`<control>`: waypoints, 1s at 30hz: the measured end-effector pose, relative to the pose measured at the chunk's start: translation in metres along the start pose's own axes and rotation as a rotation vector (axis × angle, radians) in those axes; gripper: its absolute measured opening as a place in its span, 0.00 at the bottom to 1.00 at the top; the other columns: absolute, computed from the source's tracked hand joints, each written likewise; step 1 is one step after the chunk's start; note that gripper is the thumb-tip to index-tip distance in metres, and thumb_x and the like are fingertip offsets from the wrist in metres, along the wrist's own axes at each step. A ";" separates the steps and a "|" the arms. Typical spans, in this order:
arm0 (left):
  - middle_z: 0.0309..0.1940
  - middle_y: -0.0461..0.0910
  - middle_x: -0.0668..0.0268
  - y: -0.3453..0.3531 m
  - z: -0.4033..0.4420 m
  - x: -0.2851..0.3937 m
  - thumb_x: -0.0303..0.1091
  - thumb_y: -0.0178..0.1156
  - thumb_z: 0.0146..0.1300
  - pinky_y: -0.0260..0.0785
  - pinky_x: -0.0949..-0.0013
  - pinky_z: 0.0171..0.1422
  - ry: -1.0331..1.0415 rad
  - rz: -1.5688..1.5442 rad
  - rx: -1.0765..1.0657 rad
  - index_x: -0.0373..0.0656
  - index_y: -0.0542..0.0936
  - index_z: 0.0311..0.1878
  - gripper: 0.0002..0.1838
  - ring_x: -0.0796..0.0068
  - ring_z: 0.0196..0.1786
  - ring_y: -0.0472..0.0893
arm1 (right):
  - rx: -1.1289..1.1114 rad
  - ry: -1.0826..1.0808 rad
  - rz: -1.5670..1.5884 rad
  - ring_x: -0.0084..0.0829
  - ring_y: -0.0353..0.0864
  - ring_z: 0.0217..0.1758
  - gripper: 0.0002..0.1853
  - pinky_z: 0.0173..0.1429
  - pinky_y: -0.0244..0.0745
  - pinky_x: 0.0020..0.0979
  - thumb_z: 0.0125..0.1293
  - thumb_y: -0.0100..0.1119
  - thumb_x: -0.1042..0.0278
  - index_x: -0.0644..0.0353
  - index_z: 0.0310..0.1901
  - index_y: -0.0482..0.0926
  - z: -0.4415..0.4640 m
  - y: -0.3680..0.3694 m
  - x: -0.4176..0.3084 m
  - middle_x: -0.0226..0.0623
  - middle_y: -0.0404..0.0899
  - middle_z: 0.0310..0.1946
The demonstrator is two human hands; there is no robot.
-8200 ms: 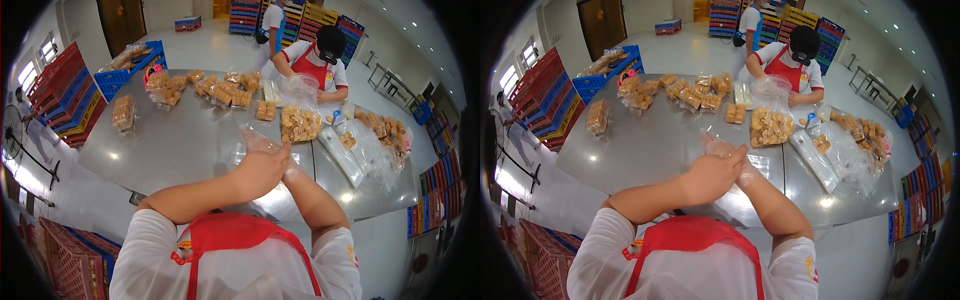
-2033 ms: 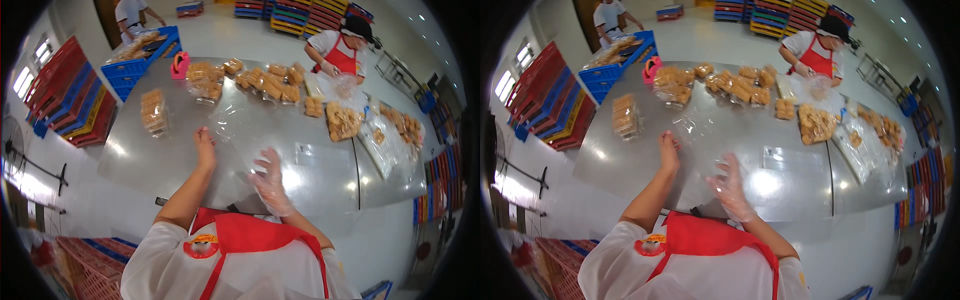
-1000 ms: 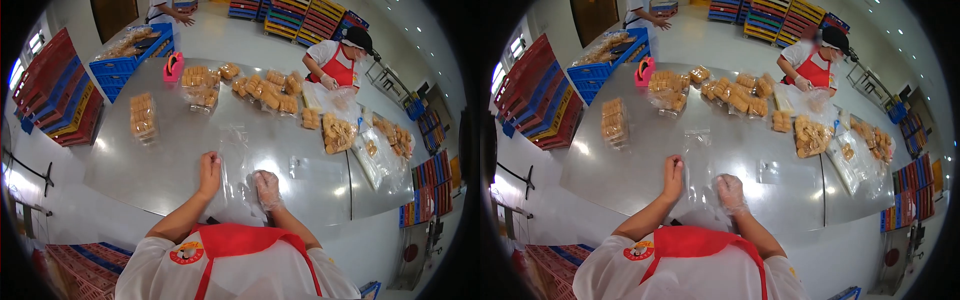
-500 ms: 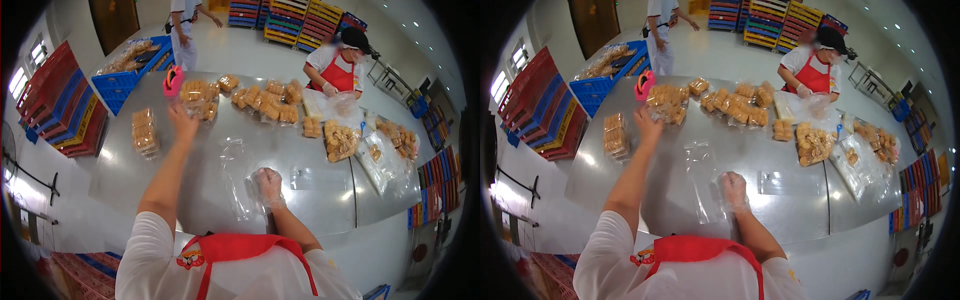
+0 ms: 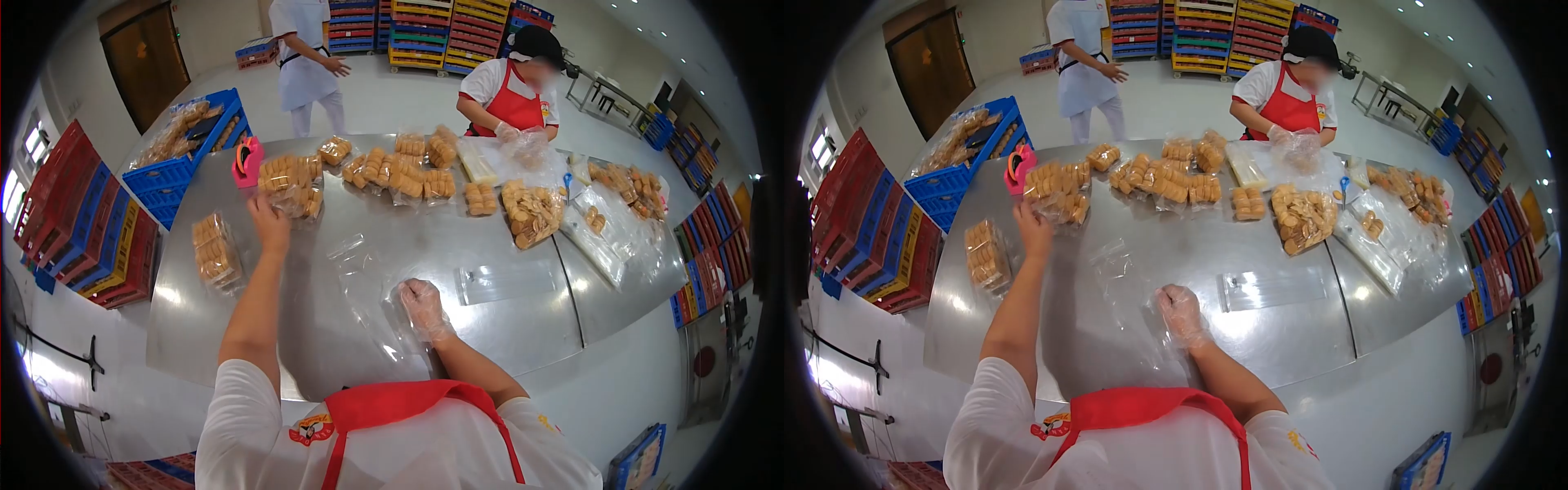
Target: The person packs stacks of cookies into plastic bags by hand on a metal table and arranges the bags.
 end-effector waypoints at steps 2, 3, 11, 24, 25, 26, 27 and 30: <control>0.55 0.70 0.51 -0.001 0.004 0.000 0.14 0.49 0.55 0.65 0.52 0.65 0.002 -0.026 0.013 0.39 0.76 0.55 0.23 0.45 0.61 0.71 | 0.013 -0.037 0.009 0.53 0.78 0.30 0.13 0.37 0.72 0.44 0.70 0.60 0.65 0.66 0.32 0.81 -0.001 -0.003 -0.008 0.53 0.79 0.26; 0.53 0.71 0.52 -0.001 0.006 -0.001 0.14 0.49 0.55 0.66 0.51 0.64 0.003 -0.039 0.018 0.39 0.76 0.53 0.22 0.45 0.60 0.72 | 0.019 -0.055 0.013 0.53 0.78 0.30 0.13 0.38 0.72 0.44 0.70 0.60 0.65 0.66 0.31 0.81 -0.001 -0.004 -0.011 0.53 0.79 0.26; 0.42 0.77 0.56 -0.013 0.013 0.030 0.18 0.57 0.59 0.68 0.54 0.54 0.313 0.185 0.049 0.41 0.81 0.50 0.15 0.51 0.49 0.75 | 0.057 -0.106 -0.052 0.52 0.78 0.30 0.12 0.37 0.72 0.44 0.68 0.61 0.66 0.66 0.30 0.80 0.001 -0.001 -0.006 0.54 0.78 0.26; 0.42 0.77 0.64 -0.088 -0.004 0.133 0.25 0.57 0.71 0.69 0.68 0.56 0.256 -0.340 0.022 0.39 0.79 0.45 0.03 0.69 0.48 0.77 | 0.044 -0.132 -0.030 0.54 0.77 0.30 0.11 0.37 0.71 0.45 0.67 0.60 0.68 0.67 0.30 0.79 0.002 -0.001 0.000 0.55 0.76 0.26; 0.41 0.78 0.64 -0.096 -0.019 0.135 0.26 0.56 0.72 0.69 0.69 0.56 0.129 -0.465 -0.039 0.39 0.78 0.44 0.03 0.71 0.47 0.77 | 0.075 -0.156 -0.020 0.54 0.77 0.30 0.12 0.37 0.71 0.46 0.67 0.60 0.67 0.67 0.30 0.79 0.002 -0.002 -0.001 0.56 0.76 0.26; 0.40 0.78 0.65 -0.104 -0.037 0.136 0.27 0.55 0.74 0.70 0.70 0.56 -0.002 -0.588 -0.103 0.39 0.76 0.44 0.03 0.73 0.46 0.78 | 0.107 -0.178 -0.012 0.54 0.77 0.31 0.12 0.37 0.71 0.46 0.68 0.60 0.67 0.67 0.30 0.79 0.001 -0.001 -0.003 0.56 0.76 0.26; 0.39 0.77 0.65 -0.111 -0.056 0.137 0.27 0.55 0.74 0.71 0.69 0.55 -0.122 -0.718 -0.126 0.39 0.76 0.43 0.03 0.74 0.46 0.77 | 0.139 -0.198 -0.005 0.54 0.77 0.31 0.12 0.37 0.71 0.46 0.68 0.60 0.67 0.67 0.30 0.79 -0.001 -0.001 -0.004 0.56 0.76 0.26; 0.37 0.77 0.65 -0.128 -0.114 0.146 0.27 0.55 0.73 0.74 0.67 0.51 -0.393 -0.883 -0.198 0.40 0.74 0.42 0.03 0.74 0.41 0.78 | 0.066 -0.104 0.038 0.37 0.73 0.26 0.12 0.35 0.69 0.38 0.70 0.58 0.68 0.69 0.32 0.80 -0.004 -0.004 -0.002 0.47 0.75 0.22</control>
Point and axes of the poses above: each hand's wrist, its own z-axis towards the middle knuckle, its own y-axis out of the palm, x = y × z, the point moved 2 cm from there along z, towards the middle knuckle
